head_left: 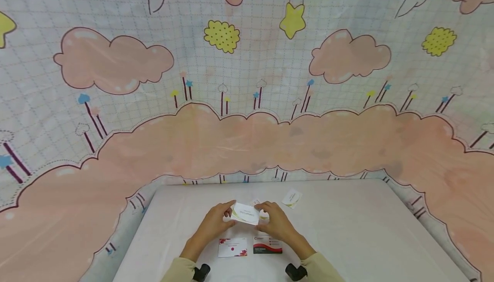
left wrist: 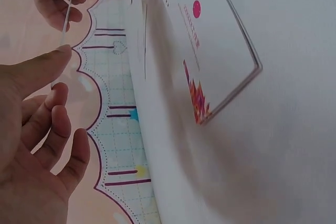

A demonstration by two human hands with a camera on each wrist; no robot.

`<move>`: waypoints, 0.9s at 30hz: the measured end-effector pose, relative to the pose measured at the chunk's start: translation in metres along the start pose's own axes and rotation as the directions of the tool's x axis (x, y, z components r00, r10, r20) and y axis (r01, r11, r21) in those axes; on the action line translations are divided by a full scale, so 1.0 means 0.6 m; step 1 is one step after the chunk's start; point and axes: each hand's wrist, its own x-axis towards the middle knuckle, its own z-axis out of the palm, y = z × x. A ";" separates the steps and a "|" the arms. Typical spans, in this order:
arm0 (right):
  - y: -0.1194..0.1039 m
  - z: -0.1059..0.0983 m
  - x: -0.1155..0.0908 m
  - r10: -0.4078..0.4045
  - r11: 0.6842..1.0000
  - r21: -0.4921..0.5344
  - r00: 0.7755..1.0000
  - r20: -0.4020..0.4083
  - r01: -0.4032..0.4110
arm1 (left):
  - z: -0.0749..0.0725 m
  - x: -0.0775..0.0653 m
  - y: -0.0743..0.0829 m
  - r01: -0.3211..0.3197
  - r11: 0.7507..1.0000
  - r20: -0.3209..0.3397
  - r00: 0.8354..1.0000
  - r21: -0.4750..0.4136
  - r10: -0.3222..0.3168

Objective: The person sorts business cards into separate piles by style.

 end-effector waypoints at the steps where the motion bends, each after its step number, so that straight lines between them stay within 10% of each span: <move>1: 0.003 0.000 -0.001 -0.001 1.000 -0.004 1.000 -0.001 0.001 | 0.003 0.001 0.001 0.000 1.000 0.006 1.000 -0.002 0.000; 27: 0.100 -0.061 -0.068 0.050 0.999 0.010 0.999 0.009 -0.050 | 0.105 0.017 0.074 -0.030 0.989 0.073 0.997 -0.143 0.041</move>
